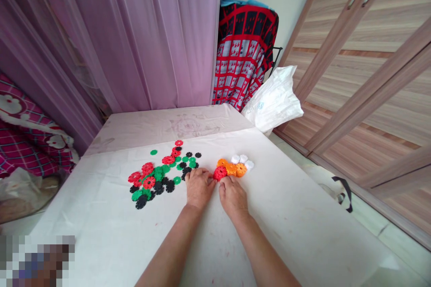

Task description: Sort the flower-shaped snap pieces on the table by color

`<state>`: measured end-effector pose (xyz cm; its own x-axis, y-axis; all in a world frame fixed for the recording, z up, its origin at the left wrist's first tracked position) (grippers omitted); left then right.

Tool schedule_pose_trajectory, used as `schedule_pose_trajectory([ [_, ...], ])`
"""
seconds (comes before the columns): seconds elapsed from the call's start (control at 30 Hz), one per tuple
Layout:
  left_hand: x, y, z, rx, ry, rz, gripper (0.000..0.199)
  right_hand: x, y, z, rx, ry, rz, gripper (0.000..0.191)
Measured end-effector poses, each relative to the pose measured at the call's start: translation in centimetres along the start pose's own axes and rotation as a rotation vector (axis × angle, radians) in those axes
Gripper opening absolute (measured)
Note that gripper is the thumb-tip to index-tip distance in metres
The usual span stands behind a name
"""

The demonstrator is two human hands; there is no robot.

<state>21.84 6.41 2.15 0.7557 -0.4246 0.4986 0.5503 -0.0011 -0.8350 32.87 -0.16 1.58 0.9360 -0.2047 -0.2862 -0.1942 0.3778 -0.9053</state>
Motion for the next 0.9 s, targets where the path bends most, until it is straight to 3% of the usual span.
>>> schedule_pose_trajectory([
  [0.17, 0.0, 0.2, 0.0, -0.014, 0.021, 0.020, 0.025, 0.4, 0.1, 0.1, 0.005, 0.039, -0.007, 0.021],
  [0.5, 0.3, 0.2, 0.1, -0.034, 0.046, -0.013, 0.019, 0.3, 0.2, 0.2, -0.060, 0.063, -0.033, 0.021],
  [0.73, 0.3, 0.1, 0.2, -0.029, 0.034, -0.023, 0.018, 0.3, 0.1, -0.1, 0.012, -0.004, -0.022, 0.021],
  [0.9, -0.7, -0.6, -1.2, 0.048, 0.053, -0.040, 0.019, 0.4, 0.1, -0.7, 0.074, -0.072, 0.032, 0.021],
])
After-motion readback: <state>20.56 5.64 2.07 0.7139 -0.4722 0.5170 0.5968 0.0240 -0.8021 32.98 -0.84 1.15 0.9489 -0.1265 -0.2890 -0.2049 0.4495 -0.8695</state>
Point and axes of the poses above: each hand's wrist, its own z-axis towards the middle knuckle, its own y-axis out of the palm, x = y × z, the point moved 6 cm from there along z, towards the middle knuckle, and after that the axes turned 1 degree about x, right-handed, at the moved point
